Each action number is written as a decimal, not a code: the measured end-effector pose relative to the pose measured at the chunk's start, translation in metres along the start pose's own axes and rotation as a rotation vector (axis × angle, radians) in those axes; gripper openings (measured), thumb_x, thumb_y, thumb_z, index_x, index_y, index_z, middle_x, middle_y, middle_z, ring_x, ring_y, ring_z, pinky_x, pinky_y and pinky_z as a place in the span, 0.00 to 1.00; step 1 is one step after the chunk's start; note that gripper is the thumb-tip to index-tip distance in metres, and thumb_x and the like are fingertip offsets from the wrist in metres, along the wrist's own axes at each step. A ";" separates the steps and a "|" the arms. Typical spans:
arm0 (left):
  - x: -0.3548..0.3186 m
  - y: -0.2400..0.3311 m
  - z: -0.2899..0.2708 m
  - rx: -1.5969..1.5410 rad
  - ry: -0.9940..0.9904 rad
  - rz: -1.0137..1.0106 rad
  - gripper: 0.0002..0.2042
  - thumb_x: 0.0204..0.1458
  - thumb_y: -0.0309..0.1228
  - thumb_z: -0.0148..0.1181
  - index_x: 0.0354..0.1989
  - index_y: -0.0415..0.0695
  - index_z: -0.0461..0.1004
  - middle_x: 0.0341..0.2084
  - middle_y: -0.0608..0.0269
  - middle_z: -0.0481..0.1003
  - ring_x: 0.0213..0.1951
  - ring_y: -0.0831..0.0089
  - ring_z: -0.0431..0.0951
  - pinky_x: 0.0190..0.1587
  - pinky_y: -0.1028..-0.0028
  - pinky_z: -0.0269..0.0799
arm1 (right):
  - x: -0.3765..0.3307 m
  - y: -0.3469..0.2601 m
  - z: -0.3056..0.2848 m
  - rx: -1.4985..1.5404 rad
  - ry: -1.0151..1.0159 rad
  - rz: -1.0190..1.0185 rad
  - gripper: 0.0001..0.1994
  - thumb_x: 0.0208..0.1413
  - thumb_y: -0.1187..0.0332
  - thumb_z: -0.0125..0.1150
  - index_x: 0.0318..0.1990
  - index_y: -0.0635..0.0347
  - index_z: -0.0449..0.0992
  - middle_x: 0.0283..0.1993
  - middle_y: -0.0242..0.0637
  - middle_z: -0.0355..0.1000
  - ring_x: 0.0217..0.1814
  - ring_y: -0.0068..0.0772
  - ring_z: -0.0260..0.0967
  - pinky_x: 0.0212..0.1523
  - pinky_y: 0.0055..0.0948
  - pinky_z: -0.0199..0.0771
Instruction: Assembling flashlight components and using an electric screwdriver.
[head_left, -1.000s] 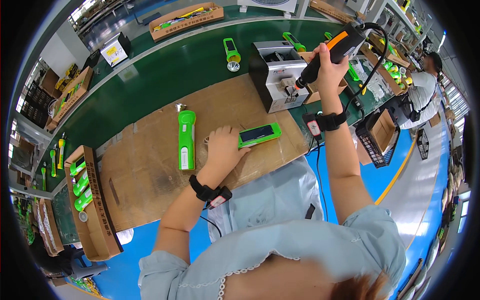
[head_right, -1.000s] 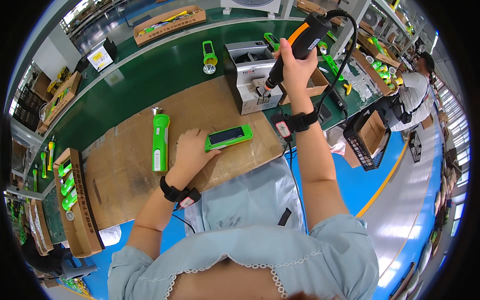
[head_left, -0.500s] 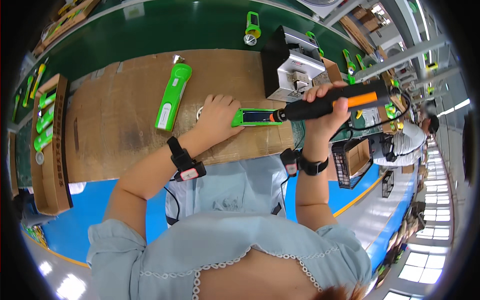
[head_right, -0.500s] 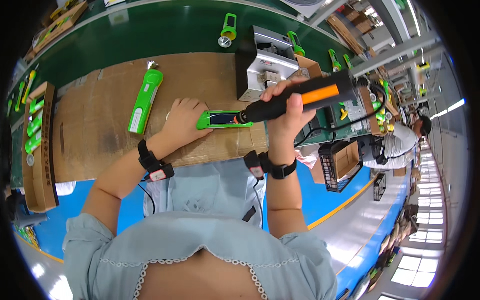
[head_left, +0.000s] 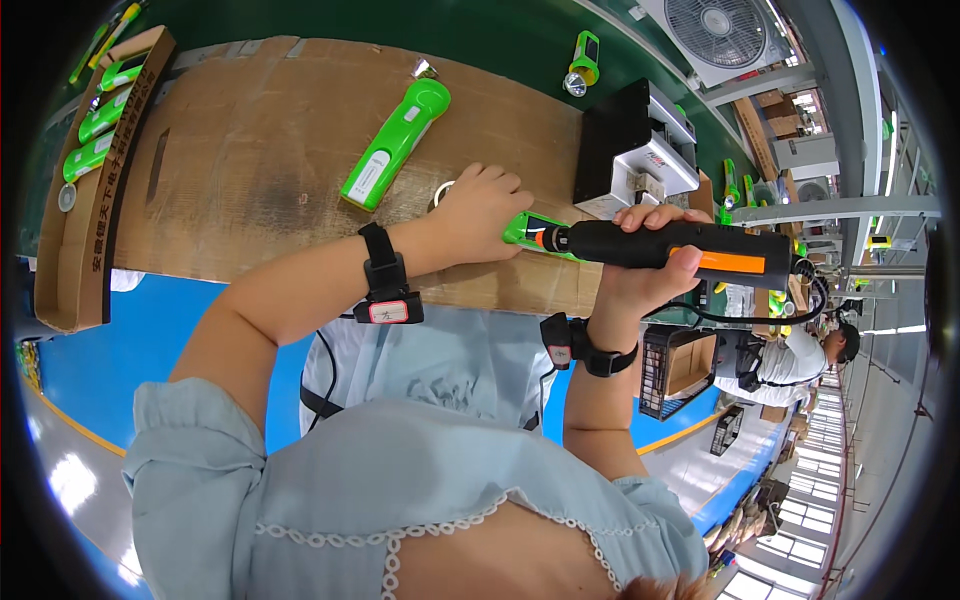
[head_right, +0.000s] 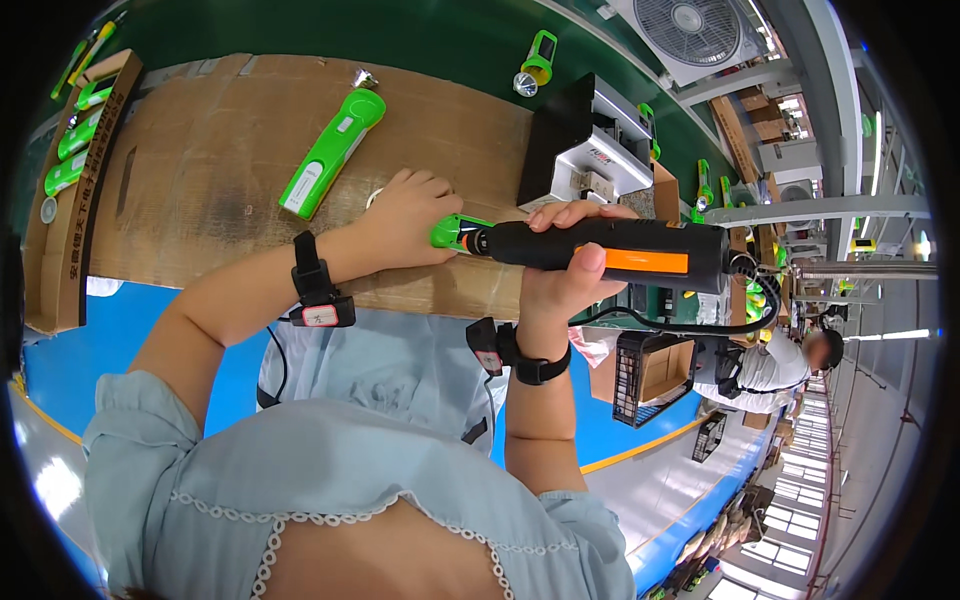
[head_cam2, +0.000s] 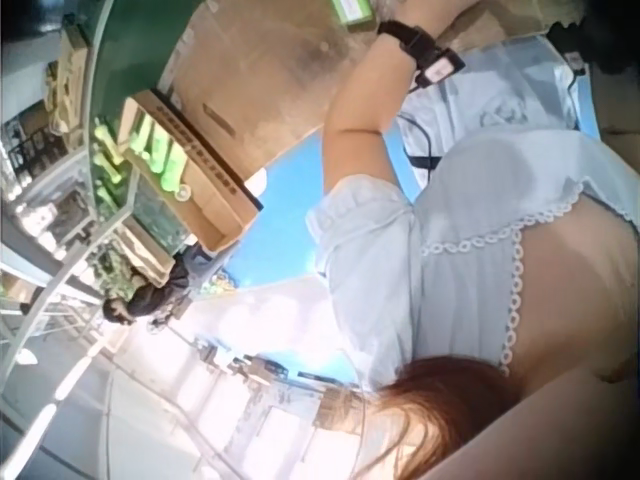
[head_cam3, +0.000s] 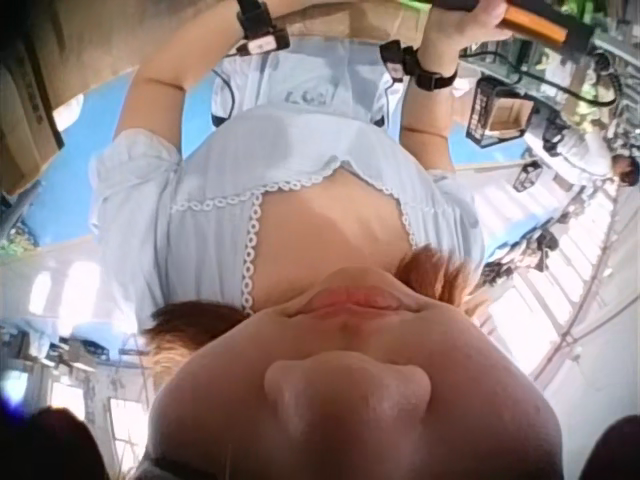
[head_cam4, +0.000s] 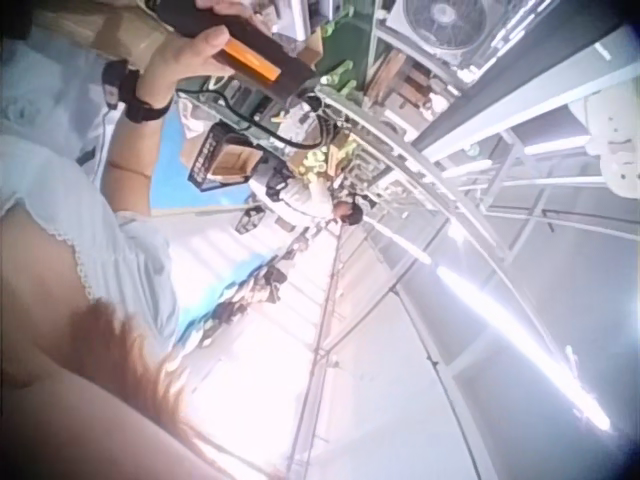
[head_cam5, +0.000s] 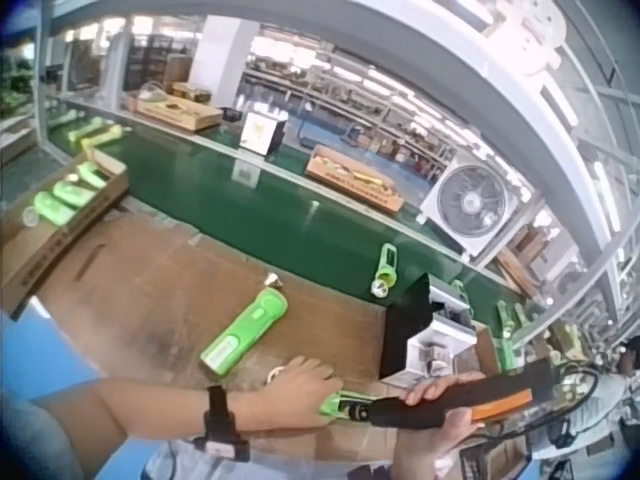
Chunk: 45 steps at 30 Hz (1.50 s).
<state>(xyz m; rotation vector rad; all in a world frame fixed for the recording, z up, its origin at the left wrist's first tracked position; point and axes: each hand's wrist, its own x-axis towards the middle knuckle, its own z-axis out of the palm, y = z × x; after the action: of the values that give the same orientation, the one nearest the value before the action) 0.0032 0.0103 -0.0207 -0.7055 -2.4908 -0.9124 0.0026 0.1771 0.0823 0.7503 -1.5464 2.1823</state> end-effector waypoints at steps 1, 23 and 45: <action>0.000 -0.001 0.000 0.003 0.000 0.000 0.19 0.30 0.37 0.68 0.32 0.47 0.71 0.32 0.62 0.69 0.40 0.61 0.68 0.42 0.65 0.61 | 0.000 0.001 0.000 0.011 -0.003 -0.011 0.24 0.50 0.49 0.61 0.45 0.55 0.62 0.30 0.35 0.64 0.28 0.33 0.65 0.34 0.36 0.69; 0.002 0.001 -0.003 0.027 0.011 0.016 0.19 0.29 0.38 0.69 0.31 0.44 0.71 0.34 0.59 0.68 0.41 0.59 0.67 0.42 0.64 0.63 | -0.008 0.014 0.020 0.010 -0.060 -0.029 0.19 0.50 0.68 0.62 0.44 0.62 0.61 0.28 0.41 0.66 0.26 0.34 0.66 0.30 0.32 0.71; -0.001 0.002 0.002 0.067 0.055 0.072 0.20 0.30 0.37 0.67 0.32 0.41 0.69 0.32 0.53 0.64 0.39 0.58 0.65 0.39 0.64 0.63 | 0.100 -0.010 -0.079 -0.386 0.563 -0.318 0.18 0.51 0.63 0.65 0.37 0.66 0.63 0.21 0.39 0.69 0.20 0.30 0.67 0.25 0.27 0.70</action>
<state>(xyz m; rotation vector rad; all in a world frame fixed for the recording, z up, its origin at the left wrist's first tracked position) 0.0044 0.0128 -0.0219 -0.7329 -2.4195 -0.8085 -0.0875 0.2537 0.1298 0.2076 -1.3704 1.6044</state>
